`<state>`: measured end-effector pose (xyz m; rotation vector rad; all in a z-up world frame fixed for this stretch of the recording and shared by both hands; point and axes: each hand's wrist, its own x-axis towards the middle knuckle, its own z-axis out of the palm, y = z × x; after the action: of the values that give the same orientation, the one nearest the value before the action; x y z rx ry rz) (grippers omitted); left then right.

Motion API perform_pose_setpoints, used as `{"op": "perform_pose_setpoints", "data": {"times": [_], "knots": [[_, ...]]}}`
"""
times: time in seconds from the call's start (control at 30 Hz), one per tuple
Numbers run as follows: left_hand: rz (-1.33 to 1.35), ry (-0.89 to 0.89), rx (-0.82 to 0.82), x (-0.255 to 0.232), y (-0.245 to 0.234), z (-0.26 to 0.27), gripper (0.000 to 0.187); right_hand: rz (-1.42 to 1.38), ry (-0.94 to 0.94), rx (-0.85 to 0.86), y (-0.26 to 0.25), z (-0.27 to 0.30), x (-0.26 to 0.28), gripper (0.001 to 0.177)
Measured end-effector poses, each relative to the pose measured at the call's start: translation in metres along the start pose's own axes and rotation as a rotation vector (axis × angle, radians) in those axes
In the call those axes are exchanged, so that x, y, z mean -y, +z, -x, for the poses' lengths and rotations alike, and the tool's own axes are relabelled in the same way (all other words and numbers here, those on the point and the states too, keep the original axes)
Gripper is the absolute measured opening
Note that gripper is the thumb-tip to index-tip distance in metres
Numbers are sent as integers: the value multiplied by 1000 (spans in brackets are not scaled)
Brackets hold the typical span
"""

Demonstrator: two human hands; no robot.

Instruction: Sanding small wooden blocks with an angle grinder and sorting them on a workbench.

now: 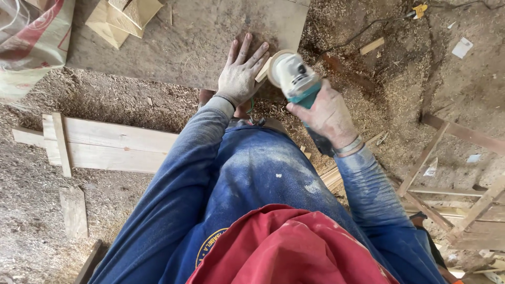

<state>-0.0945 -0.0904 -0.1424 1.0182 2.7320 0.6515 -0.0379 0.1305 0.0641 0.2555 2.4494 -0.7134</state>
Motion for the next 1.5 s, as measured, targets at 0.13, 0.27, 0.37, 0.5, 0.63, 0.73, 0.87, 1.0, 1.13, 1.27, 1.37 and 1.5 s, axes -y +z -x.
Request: {"op": "perform_pose_setpoints", "data": {"times": [0.13,0.27,0.37,0.5,0.63,0.73,0.87,1.0,1.13,1.27,1.37,1.5], "knots": [[30,-18,57,-2,-6,-5,66,97,-43,56,8,2,17,80],[62,-46,115,-2,-4,-6,66,131,15,125,-4,-2,22,80],[-39,-23,86,3,6,-4,64,79,-21,41,-7,-9,1,81],[124,-121,177,-4,-22,-10,58,-83,-141,-103,-13,-5,-4,71],[14,-50,16,-1,2,-4,60,-28,-142,-105,-14,9,5,78],[-39,-32,27,-4,-7,-5,65,-23,48,-39,-15,15,-1,76],[24,-76,14,-1,-13,-3,67,-136,-87,-128,-16,19,-18,69],[204,-140,9,-12,-34,-12,83,-177,-10,-185,-20,29,-24,67],[156,-129,-40,-14,-20,-23,70,-143,39,-123,-16,30,-15,71],[24,-69,-85,-6,6,-21,52,130,29,36,-8,21,1,82],[27,-70,-4,-11,-20,-29,62,215,-49,102,0,11,7,82],[90,-110,145,-18,-43,-32,77,318,-127,96,0,1,12,78]]}}
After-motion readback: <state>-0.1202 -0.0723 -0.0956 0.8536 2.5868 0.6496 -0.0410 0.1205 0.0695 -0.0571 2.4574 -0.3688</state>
